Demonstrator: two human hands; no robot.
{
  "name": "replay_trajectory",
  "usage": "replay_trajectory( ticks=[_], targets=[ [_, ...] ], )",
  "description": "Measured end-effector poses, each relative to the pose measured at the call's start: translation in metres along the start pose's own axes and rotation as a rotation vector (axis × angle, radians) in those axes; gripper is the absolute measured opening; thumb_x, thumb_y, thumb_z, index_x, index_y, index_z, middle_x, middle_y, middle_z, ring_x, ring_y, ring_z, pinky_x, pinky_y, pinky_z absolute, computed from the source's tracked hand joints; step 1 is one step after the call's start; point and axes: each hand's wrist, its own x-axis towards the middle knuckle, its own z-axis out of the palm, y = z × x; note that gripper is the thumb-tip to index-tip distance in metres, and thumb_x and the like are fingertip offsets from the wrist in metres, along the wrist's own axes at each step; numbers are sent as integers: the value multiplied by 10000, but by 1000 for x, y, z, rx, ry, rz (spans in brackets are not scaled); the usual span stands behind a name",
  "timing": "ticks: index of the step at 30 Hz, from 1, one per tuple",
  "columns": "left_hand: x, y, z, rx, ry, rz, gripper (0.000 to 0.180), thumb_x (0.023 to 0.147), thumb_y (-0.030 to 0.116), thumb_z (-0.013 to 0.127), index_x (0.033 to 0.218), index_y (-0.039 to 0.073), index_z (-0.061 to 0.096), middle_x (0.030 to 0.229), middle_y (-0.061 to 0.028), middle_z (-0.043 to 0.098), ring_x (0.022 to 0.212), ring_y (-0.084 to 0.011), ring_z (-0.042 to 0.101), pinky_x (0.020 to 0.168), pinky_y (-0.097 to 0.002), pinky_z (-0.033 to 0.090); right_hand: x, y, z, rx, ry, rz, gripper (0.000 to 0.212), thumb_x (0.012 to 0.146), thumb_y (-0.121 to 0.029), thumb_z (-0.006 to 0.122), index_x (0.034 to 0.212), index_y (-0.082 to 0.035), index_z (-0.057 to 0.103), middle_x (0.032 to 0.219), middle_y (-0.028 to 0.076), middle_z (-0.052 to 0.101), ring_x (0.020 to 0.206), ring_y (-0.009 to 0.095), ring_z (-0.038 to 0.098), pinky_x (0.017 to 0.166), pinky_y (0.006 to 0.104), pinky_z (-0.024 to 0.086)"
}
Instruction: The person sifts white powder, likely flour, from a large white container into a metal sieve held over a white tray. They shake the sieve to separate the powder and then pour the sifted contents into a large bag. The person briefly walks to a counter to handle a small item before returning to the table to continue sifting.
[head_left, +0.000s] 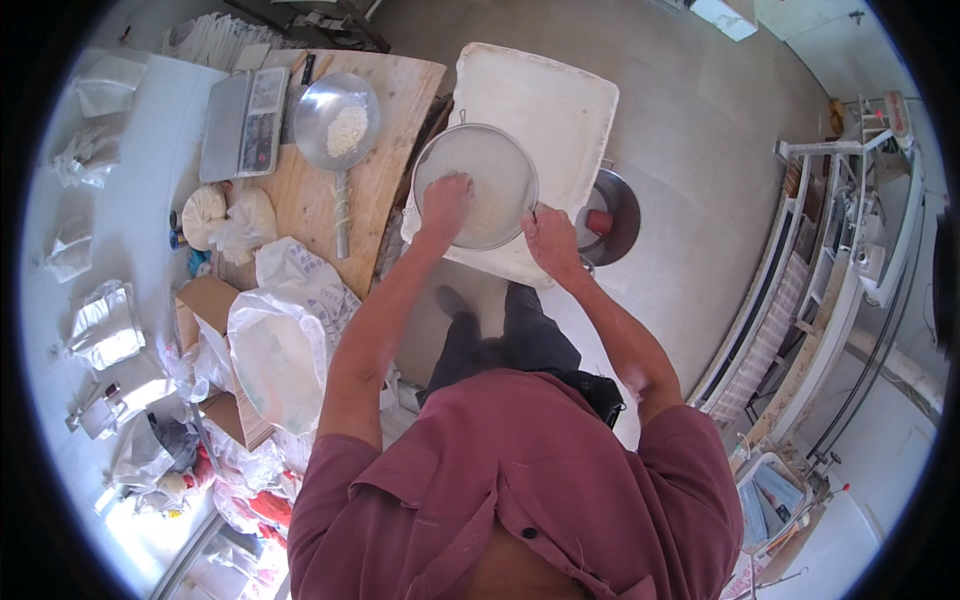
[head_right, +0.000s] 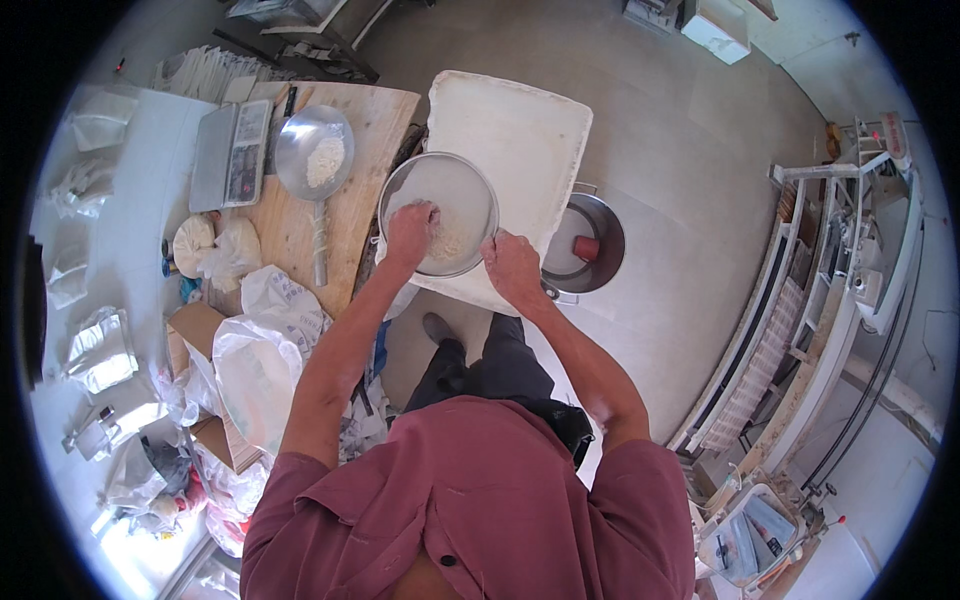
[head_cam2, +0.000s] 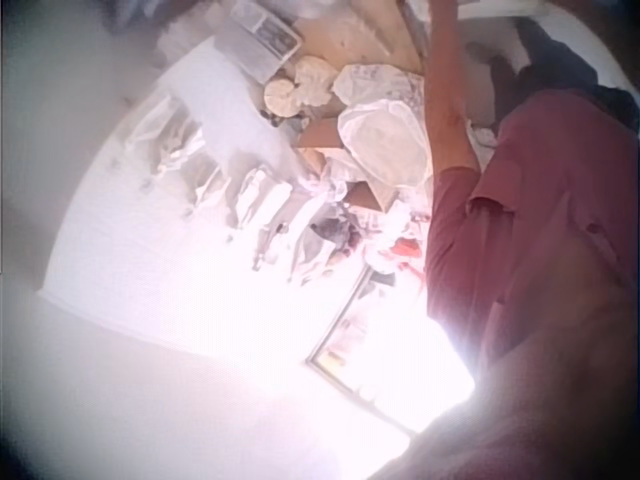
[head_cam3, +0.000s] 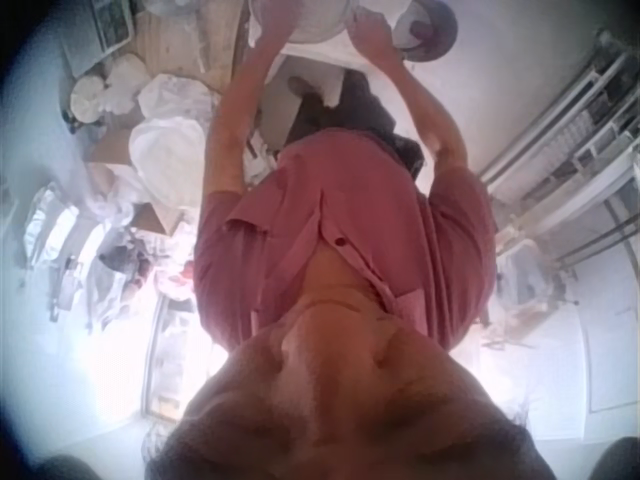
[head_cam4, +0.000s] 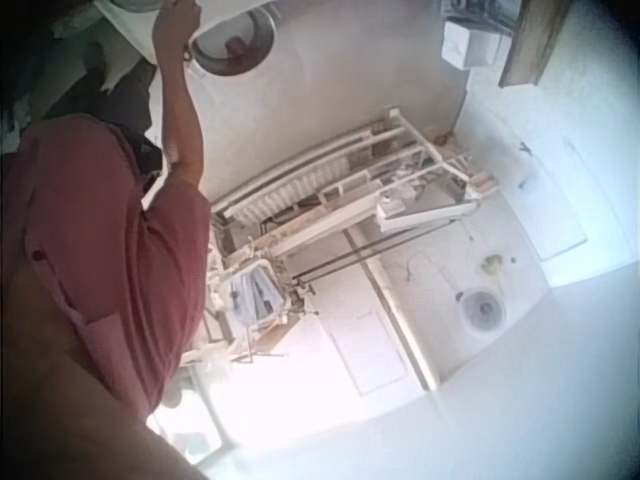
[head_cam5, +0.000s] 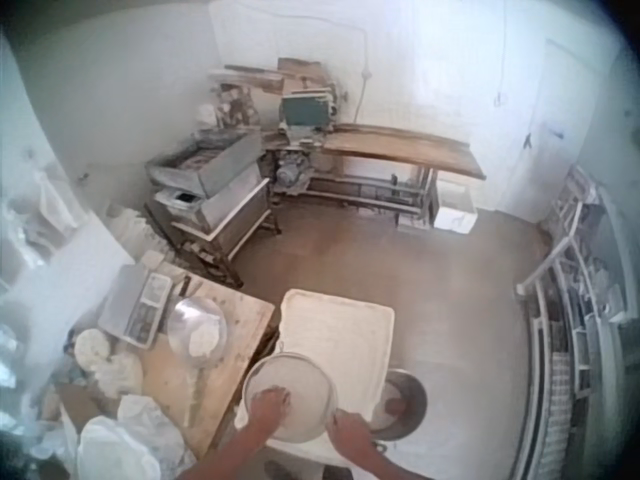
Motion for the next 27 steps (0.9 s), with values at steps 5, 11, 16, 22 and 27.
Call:
replay_trajectory(
  ticks=[5, 11, 16, 22, 27],
  targets=[
    [0, 2, 9, -27, 7, 7, 80, 816, 96, 701, 807, 23, 672, 787, -176, 653, 753, -375, 656, 698, -485, 521, 0, 4, -3, -23, -4, 5, 317, 945, -263, 546, 833, 25, 617, 767, 267, 657, 776, 469, 652, 725, 569, 517],
    [4, 7, 14, -5, -1, 4, 92, 798, 91, 710, 799, 21, 650, 784, -171, 648, 747, -370, 654, 696, -483, 520, 2, 8, -4, -21, -7, 5, 341, 947, -285, 541, 839, 27, 622, 780, 270, 662, 792, 463, 655, 733, 570, 519],
    [3, 6, 20, -29, -6, -6, 105, 765, 82, 719, 780, 22, 635, 769, -170, 640, 741, -369, 651, 691, -479, 517, 2, 10, -4, -41, -14, 7, 336, 941, -283, 551, 837, 27, 628, 785, 267, 665, 792, 462, 657, 735, 564, 524],
    [-2, 12, 4, -80, 68, -49, 88, 773, 62, 716, 811, 3, 663, 770, -171, 665, 709, -352, 661, 655, -442, 521, 5, 11, -8, -33, -42, 1, 317, 931, -275, 572, 842, 23, 635, 787, 272, 663, 805, 459, 663, 747, 562, 528],
    [-40, 37, -65, -289, 296, -245, 96, 816, 74, 726, 857, -9, 701, 720, -144, 665, 600, -213, 643, 611, -319, 519, 15, 13, -13, -16, 0, -51, 324, 935, -278, 578, 858, 30, 644, 832, 279, 670, 835, 472, 658, 764, 564, 521]
  ],
)
